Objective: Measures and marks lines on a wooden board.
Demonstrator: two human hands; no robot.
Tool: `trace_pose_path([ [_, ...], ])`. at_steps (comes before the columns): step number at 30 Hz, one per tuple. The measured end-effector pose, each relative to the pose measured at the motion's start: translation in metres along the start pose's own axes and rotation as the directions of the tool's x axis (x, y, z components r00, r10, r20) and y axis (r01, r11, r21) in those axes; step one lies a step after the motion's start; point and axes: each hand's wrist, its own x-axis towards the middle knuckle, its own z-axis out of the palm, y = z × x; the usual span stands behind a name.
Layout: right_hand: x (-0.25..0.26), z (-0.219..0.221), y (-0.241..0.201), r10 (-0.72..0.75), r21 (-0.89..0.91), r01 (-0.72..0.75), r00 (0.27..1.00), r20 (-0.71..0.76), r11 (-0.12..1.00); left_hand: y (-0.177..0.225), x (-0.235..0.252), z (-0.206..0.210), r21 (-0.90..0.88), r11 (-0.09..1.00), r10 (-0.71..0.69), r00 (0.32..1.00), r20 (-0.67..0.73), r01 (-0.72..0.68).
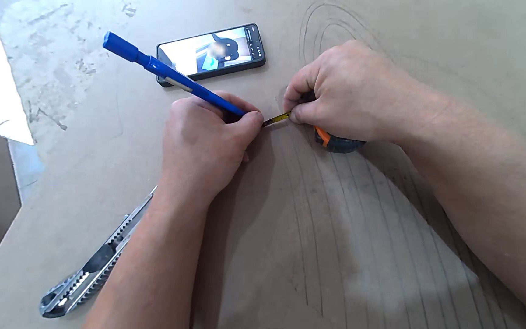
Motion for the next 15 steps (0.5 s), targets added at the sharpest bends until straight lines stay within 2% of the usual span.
trace_pose_path([
  [15,0.0001,0.0002,-0.0023,0.009,-0.001,-0.009,1.0,0.001,1.0,-0.0007,-0.0007,0.0025,0.066,0.997,0.031,0.999,-0.024,-0.03],
])
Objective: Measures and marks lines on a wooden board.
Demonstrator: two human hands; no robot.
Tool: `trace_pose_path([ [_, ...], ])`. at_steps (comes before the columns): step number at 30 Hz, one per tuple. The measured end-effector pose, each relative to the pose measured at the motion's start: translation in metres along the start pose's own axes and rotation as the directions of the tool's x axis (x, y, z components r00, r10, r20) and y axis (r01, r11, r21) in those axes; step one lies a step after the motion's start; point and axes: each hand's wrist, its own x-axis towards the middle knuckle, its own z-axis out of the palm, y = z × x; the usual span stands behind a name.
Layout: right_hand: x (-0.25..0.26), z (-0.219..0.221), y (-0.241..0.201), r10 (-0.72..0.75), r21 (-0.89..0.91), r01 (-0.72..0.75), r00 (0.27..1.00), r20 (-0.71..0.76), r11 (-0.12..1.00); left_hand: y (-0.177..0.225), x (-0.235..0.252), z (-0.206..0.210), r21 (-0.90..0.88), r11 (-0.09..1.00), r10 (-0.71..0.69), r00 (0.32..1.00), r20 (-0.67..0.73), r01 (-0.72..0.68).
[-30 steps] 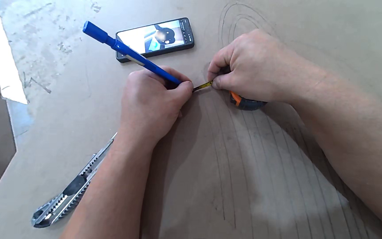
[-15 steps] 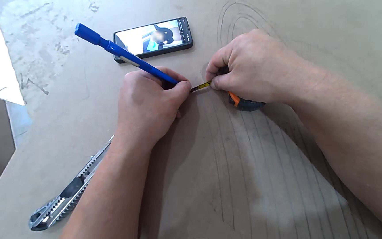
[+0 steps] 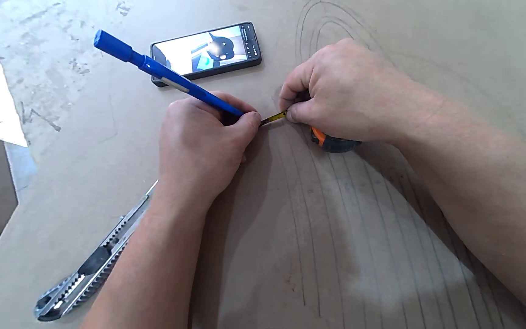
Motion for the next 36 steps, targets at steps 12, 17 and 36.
trace_pose_path([
  [12,0.0008,-0.0007,-0.0012,0.018,0.008,-0.018,1.0,0.02,1.0,0.0003,-0.0012,0.0,0.027,1.0,-0.002,1.0,0.004,0.002],
  [17,0.0011,-0.0007,-0.0008,0.01,0.014,-0.01,1.0,0.02,1.0,0.0002,-0.0016,0.0009,0.026,1.0,0.003,1.0,-0.002,-0.003],
  [36,0.0012,-0.002,-0.0016,0.021,0.024,-0.022,0.999,0.041,0.999,0.0008,-0.0025,0.0009,0.045,0.999,0.006,1.0,-0.001,-0.006],
])
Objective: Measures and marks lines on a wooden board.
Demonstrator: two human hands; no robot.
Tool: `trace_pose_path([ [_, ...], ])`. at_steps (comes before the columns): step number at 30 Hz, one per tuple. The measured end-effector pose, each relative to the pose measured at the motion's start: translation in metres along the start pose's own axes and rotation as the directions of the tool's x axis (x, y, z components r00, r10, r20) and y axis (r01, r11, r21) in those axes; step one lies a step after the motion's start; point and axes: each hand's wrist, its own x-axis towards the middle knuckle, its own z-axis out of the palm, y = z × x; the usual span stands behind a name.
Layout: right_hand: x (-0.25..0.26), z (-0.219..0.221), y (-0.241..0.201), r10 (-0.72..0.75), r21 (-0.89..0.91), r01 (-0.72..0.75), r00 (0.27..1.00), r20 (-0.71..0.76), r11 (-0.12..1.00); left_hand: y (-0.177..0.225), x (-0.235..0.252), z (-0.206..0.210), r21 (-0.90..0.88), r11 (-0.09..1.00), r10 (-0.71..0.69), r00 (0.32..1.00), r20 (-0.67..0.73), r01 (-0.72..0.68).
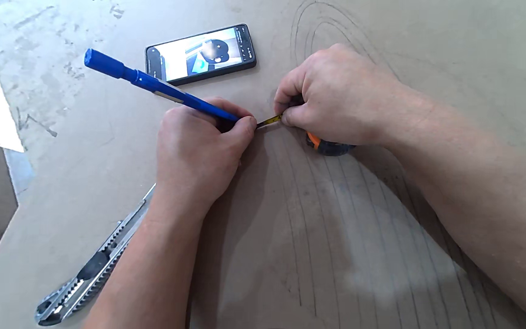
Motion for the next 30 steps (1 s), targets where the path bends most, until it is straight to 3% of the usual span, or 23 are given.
trace_pose_path([
  [17,0.0,0.0,0.002,-0.011,-0.018,0.012,1.0,0.01,1.0,0.001,-0.001,0.001,0.009,1.0,-0.024,1.0,-0.009,0.024],
  [20,0.002,0.0,0.021,-0.063,0.183,0.068,0.997,-0.037,0.981,-0.001,-0.004,-0.004,-0.121,0.992,-0.025,0.999,-0.023,0.022],
  [22,0.006,0.005,0.046,-0.06,0.566,0.141,0.985,-0.16,0.812,-0.006,-0.009,-0.006,-0.245,0.969,0.013,0.999,-0.052,-0.025],
  [23,0.008,0.011,0.056,-0.021,0.757,0.197,0.972,-0.235,0.623,-0.009,-0.012,-0.006,-0.289,0.955,0.05,0.997,-0.067,-0.067],
  [25,0.013,0.016,0.068,0.105,0.924,0.27,0.946,-0.307,0.271,-0.011,-0.017,-0.005,-0.317,0.935,0.139,0.987,-0.082,-0.158],
  [26,0.014,0.016,0.069,0.166,0.941,0.284,0.935,-0.314,0.185,-0.011,-0.018,-0.005,-0.325,0.923,0.187,0.978,-0.088,-0.205],
  [30,0.015,0.015,0.07,0.236,0.953,0.274,0.925,-0.297,0.128,-0.012,-0.022,-0.004,-0.255,0.926,0.285,0.958,-0.007,-0.277],
])
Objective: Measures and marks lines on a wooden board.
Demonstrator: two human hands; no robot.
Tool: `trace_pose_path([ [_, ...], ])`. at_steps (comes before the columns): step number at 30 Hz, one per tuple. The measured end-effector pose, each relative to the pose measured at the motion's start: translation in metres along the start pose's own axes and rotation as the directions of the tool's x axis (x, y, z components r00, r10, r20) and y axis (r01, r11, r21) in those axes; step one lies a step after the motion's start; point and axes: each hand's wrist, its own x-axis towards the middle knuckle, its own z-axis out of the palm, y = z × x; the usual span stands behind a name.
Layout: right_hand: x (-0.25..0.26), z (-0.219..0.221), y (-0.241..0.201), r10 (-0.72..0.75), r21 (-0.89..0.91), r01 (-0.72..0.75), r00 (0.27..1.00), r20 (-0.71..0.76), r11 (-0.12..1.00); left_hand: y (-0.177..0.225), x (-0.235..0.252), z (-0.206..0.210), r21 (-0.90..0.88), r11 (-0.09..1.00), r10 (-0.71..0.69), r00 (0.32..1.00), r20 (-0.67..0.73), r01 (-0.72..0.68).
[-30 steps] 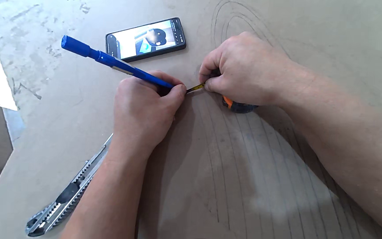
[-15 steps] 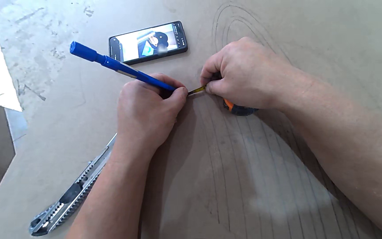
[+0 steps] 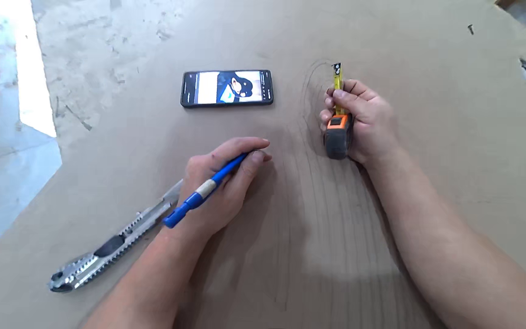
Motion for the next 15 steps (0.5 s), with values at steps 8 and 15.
trace_pose_path([
  [8,-0.0021,-0.0017,-0.0011,0.001,0.021,-0.003,0.998,0.065,1.0,-0.0042,-0.0017,0.004,0.178,0.978,0.097,0.991,0.089,-0.112],
  [15,-0.0016,-0.0021,-0.0003,0.012,0.054,-0.015,0.998,0.06,0.998,-0.008,-0.0008,0.0018,0.144,0.986,0.071,0.992,0.102,-0.086],
])
